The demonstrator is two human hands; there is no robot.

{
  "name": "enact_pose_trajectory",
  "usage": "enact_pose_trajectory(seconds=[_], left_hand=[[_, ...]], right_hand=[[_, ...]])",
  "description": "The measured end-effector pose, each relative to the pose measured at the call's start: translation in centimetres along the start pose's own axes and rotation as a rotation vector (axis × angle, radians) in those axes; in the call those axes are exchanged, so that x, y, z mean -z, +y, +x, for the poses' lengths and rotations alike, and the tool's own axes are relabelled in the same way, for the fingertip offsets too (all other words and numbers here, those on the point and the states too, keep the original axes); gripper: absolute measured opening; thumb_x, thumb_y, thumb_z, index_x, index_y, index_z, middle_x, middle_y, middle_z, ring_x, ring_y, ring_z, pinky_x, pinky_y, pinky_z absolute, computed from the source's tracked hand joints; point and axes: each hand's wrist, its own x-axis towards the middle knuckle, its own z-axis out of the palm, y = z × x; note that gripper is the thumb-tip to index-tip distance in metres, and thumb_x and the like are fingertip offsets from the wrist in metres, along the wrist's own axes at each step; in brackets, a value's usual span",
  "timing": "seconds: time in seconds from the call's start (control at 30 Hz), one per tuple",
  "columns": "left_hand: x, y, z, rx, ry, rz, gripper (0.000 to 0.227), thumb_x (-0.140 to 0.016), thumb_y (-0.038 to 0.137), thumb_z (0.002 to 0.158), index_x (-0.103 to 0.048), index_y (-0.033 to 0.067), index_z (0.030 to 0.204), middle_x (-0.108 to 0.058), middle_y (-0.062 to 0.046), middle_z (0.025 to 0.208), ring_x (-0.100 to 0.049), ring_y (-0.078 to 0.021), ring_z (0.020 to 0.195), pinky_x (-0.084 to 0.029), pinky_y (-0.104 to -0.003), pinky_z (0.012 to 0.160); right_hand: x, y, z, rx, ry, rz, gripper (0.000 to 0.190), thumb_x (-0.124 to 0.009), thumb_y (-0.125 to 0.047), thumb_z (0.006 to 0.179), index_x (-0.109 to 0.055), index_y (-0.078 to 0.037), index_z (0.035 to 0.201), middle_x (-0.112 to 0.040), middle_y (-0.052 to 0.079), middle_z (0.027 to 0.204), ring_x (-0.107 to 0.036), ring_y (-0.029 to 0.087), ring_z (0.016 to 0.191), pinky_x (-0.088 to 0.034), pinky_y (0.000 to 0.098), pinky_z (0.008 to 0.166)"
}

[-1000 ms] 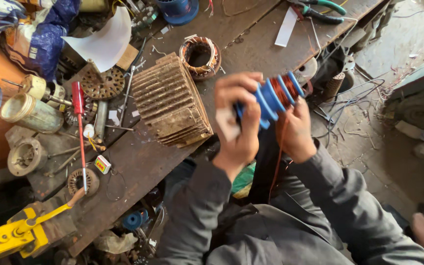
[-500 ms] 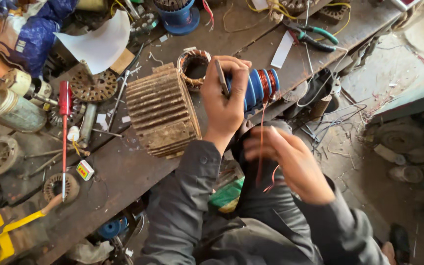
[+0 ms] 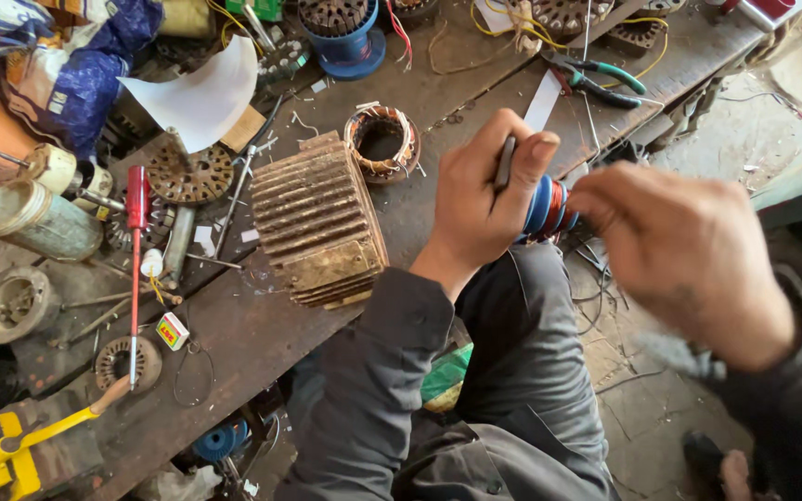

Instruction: The person winds copper wire by hand onto a blue plastic bobbin held in their left hand. They rotate the bobbin and guide the wire to create a tight, even coil, occasionally adjusting the wire tension with their right hand.

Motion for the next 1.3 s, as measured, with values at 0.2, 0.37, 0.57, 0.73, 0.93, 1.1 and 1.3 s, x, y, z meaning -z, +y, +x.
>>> enact_pose_trajectory(seconds=[0.2,0.37,0.57,0.73,0.93,1.1,1.3], left_hand=[[2.2,0.0,-0.2,0.009,-0.062,-0.109,0.034,-0.059,0.036,0.111,-0.056,0.0073,0.094,-0.053,-0.005,0.067,-0.052,-0.0159,0.056,-0.042,-0.029,0.058],[1.7,0.5,-0.6,0.008,-0.070,-0.066,0.033,-0.059,0.036,0.111,-0.057,0.0067,0.096,-0.050,-0.006,0.066,-0.052,-0.0131,0.055,-0.042,-0.028,0.057],[2.0,0.6,-0.5,0.035,-0.125,-0.141,0.033,-0.060,0.035,0.109,-0.057,0.0058,0.095,-0.048,-0.005,0.063,-0.048,-0.0143,0.053,-0.040,-0.028,0.055],[2.4,0.6,-0.8,0.027,-0.119,-0.133,0.032,-0.060,0.034,0.111,-0.057,0.0059,0.095,-0.049,-0.005,0.065,-0.048,-0.0118,0.057,-0.041,-0.027,0.057],[3.1,0.3,-0.9,0.002,-0.110,-0.194,0.034,-0.059,0.034,0.112,-0.058,0.0046,0.095,-0.055,-0.006,0.072,-0.052,-0.0122,0.063,-0.045,-0.026,0.063],[3.1,0.6,-1.2,0.015,-0.134,-0.220,0.035,-0.059,0.033,0.113,-0.057,0.0036,0.094,-0.055,-0.006,0.072,-0.052,-0.0126,0.062,-0.045,-0.026,0.063],[2.9,0.6,-1.2,0.005,-0.123,-0.233,0.031,-0.060,0.033,0.112,-0.059,0.0050,0.098,-0.057,-0.006,0.074,-0.055,-0.0125,0.062,-0.047,-0.025,0.063]], right_hand=[[-2.0,4.0,2.3,0.094,0.129,0.207,0.010,-0.064,-0.003,0.106,-0.073,-0.001,0.101,-0.072,0.011,0.089,-0.072,0.021,0.075,-0.055,0.0327,0.072],[-3.2,4.4,2.5,0.136,0.135,0.198,0.009,-0.066,-0.002,0.104,-0.074,-0.002,0.099,-0.072,0.010,0.087,-0.071,0.022,0.074,-0.054,0.0320,0.069],[-5.1,5.9,3.5,0.096,0.101,0.242,0.007,-0.068,-0.007,0.105,-0.073,-0.002,0.103,-0.072,0.011,0.085,-0.071,0.024,0.077,-0.054,0.0348,0.075],[-8.9,7.7,4.0,-0.152,-0.114,0.515,0.018,-0.066,-0.017,0.102,-0.074,-0.001,0.109,-0.075,0.009,0.088,-0.067,0.014,0.075,-0.054,0.0304,0.070],[-10.7,7.9,3.2,-0.315,-0.224,0.848,0.025,-0.066,-0.021,0.102,-0.073,0.001,0.112,-0.075,0.005,0.092,-0.062,0.006,0.081,-0.054,0.0271,0.073],[-9.3,6.8,3.6,-0.213,-0.106,0.602,0.024,-0.067,-0.019,0.102,-0.074,0.001,0.112,-0.075,0.006,0.089,-0.063,0.008,0.078,-0.053,0.0274,0.072],[-9.8,6.8,4.5,-0.265,-0.129,0.710,0.024,-0.067,-0.014,0.100,-0.074,0.004,0.114,-0.075,0.007,0.090,-0.063,0.008,0.078,-0.054,0.0264,0.070]])
